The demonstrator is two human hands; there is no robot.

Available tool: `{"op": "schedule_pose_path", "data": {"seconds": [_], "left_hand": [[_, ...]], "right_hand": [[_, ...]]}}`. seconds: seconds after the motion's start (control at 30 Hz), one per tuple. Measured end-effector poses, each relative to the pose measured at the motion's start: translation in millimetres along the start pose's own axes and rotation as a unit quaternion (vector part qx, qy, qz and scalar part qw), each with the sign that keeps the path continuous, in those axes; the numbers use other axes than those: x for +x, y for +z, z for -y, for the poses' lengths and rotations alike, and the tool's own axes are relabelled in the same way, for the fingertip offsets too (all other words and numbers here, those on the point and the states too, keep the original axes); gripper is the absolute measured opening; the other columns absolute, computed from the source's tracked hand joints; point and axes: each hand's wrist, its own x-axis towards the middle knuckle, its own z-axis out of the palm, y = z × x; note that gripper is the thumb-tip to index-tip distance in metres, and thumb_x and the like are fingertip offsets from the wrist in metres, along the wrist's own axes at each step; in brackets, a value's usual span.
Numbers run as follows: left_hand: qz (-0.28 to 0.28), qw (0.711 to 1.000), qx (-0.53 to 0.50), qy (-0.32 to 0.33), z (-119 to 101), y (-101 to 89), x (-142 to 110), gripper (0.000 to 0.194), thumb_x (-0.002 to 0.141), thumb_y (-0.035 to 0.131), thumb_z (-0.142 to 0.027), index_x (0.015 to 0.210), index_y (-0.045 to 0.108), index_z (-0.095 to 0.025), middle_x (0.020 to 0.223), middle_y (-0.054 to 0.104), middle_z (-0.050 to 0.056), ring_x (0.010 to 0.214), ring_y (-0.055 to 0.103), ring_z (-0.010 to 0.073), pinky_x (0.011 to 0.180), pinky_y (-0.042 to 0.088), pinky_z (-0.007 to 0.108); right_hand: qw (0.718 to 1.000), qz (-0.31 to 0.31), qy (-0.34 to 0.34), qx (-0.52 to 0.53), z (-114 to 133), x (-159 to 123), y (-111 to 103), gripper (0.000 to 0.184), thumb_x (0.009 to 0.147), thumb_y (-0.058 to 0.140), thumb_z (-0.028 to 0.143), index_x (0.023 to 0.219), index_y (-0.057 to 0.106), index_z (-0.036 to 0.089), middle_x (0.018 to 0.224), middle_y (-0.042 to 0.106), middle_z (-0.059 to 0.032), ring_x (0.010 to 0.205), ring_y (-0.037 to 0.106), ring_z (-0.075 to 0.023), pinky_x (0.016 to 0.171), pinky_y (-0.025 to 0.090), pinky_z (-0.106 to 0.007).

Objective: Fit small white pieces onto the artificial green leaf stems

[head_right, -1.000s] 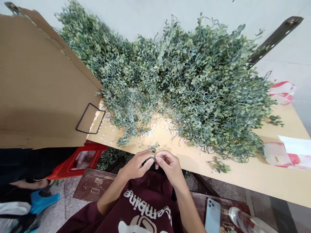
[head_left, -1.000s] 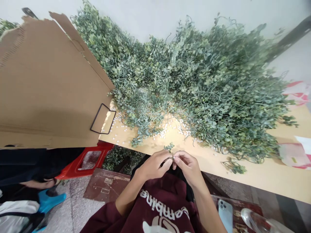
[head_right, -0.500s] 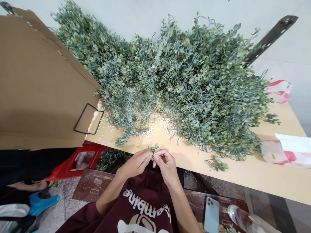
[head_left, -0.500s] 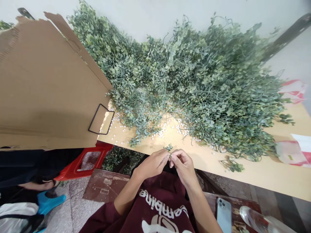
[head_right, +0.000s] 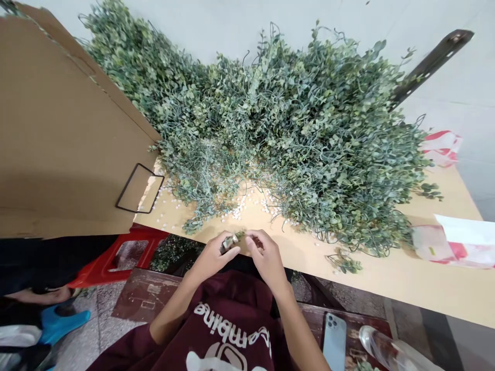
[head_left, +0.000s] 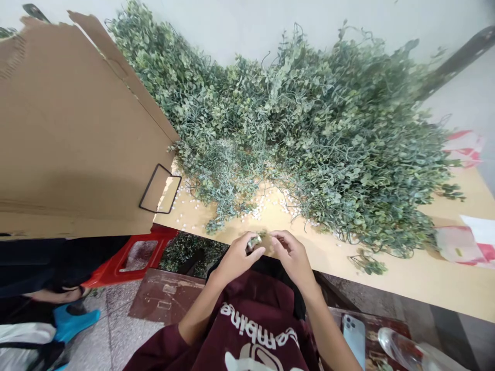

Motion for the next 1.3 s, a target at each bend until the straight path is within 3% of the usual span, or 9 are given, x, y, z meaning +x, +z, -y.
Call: {"op": "schedule_pose_path", "data": {"seconds": [0.13, 0.27, 0.5, 0.73, 0.83, 0.9, 0.97, 1.13, 1.3], "left_hand": [[-0.078, 0.993, -0.053, -0.072, 16.9, 0.3, 4.0, 0.014, 0.084, 0.059, -0.030, 0.088, 0.053, -0.018, 0.076, 0.056, -0.003, 0.068, 0.054, 0.0129, 0.067, 0.042, 0.023], [-0.102, 0.987, -0.062, -0.103, 24.6, -3.2, 7.7, 0.028, 0.079, 0.064, -0.028, 0.104, 0.056, -0.018, 0.090, 0.064, 0.002, 0.079, 0.060, 0.0170, 0.076, 0.047, 0.028], [-0.102, 0.993, 0.032, -0.039, 13.1, -7.6, 11.9, 0.026, 0.079, 0.063, -0.017, 0.106, 0.065, -0.018, 0.107, 0.065, 0.008, 0.104, 0.061, 0.0236, 0.096, 0.044, 0.035], [-0.069, 0.993, 0.091, -0.027, 10.9, -4.7, 18.5, 0.009, 0.084, 0.059, -0.017, 0.089, 0.067, -0.017, 0.092, 0.066, 0.007, 0.093, 0.063, 0.0240, 0.087, 0.047, 0.034], [-0.072, 0.997, 0.041, -0.011, 10.3, -6.7, 14.8, 0.011, 0.087, 0.056, -0.019, 0.093, 0.065, -0.017, 0.094, 0.067, 0.006, 0.092, 0.063, 0.0211, 0.085, 0.047, 0.030], [-0.078, 0.997, -0.009, -0.010, 8.2, -6.9, 9.8, 0.014, 0.089, 0.055, -0.026, 0.095, 0.064, -0.017, 0.090, 0.068, 0.003, 0.084, 0.063, 0.0183, 0.079, 0.047, 0.027], [-0.084, 0.995, -0.056, -0.021, 3.9, -5.1, 4.2, 0.020, 0.091, 0.054, -0.033, 0.096, 0.064, -0.017, 0.084, 0.068, 0.002, 0.076, 0.062, 0.0163, 0.071, 0.048, 0.024], [-0.070, 0.991, -0.111, 0.017, -18.1, 5.8, -6.1, 0.024, 0.092, 0.054, -0.036, 0.100, 0.067, -0.017, 0.088, 0.069, 0.003, 0.078, 0.062, 0.0153, 0.073, 0.048, 0.023], [-0.032, 0.990, -0.113, 0.079, -43.6, 12.2, -11.7, 0.025, 0.095, 0.050, -0.035, 0.091, 0.066, -0.015, 0.082, 0.067, 0.003, 0.074, 0.060, 0.0130, 0.071, 0.046, 0.021]], "right_hand": [[0.994, 0.003, -0.026, -0.106, 1.0, 32.1, -1.9, 0.023, 0.094, 0.050, 0.032, 0.108, 0.064, 0.020, 0.098, 0.068, -0.0072, 0.086, 0.064, -0.0200, 0.076, 0.048, -0.028], [0.973, 0.064, -0.050, -0.217, 2.6, 60.5, 6.4, 0.023, 0.092, 0.050, 0.026, 0.111, 0.062, 0.021, 0.086, 0.068, -0.0032, 0.073, 0.062, -0.0175, 0.070, 0.044, -0.027], [0.920, 0.072, -0.053, -0.381, 5.4, 74.1, 20.6, 0.011, 0.093, 0.050, 0.022, 0.100, 0.058, 0.022, 0.083, 0.067, -0.0018, 0.070, 0.060, -0.0171, 0.058, 0.032, -0.024], [0.910, 0.056, -0.038, -0.408, 8.1, 70.6, 12.6, 0.009, 0.094, 0.047, 0.018, 0.090, 0.056, 0.018, 0.087, 0.067, -0.0072, 0.075, 0.062, -0.0204, 0.060, 0.034, -0.026], [0.953, 0.032, -0.031, -0.298, 5.8, 63.6, 0.1, 0.010, 0.093, 0.048, 0.020, 0.086, 0.055, 0.019, 0.078, 0.065, -0.0045, 0.070, 0.061, -0.0198, 0.062, 0.038, -0.027], [0.989, 0.040, -0.022, -0.141, 4.0, 54.8, -9.2, 0.011, 0.092, 0.052, 0.026, 0.085, 0.056, 0.020, 0.072, 0.063, -0.0017, 0.066, 0.061, -0.0179, 0.063, 0.043, -0.027], [0.998, 0.063, -0.008, 0.026, 3.4, 42.9, -16.7, 0.014, 0.090, 0.058, 0.032, 0.085, 0.059, 0.019, 0.068, 0.064, -0.0004, 0.062, 0.062, -0.0162, 0.063, 0.047, -0.027], [0.950, 0.101, 0.039, 0.292, 8.3, 10.1, -22.4, 0.018, 0.081, 0.073, 0.033, 0.083, 0.065, 0.017, 0.069, 0.069, -0.0014, 0.054, 0.063, -0.0136, 0.058, 0.052, -0.027], [0.892, 0.123, 0.052, 0.432, 12.7, -8.6, -19.3, 0.019, 0.078, 0.077, 0.030, 0.086, 0.067, 0.017, 0.062, 0.068, -0.0002, 0.047, 0.061, -0.0123, 0.051, 0.051, -0.025]]}}
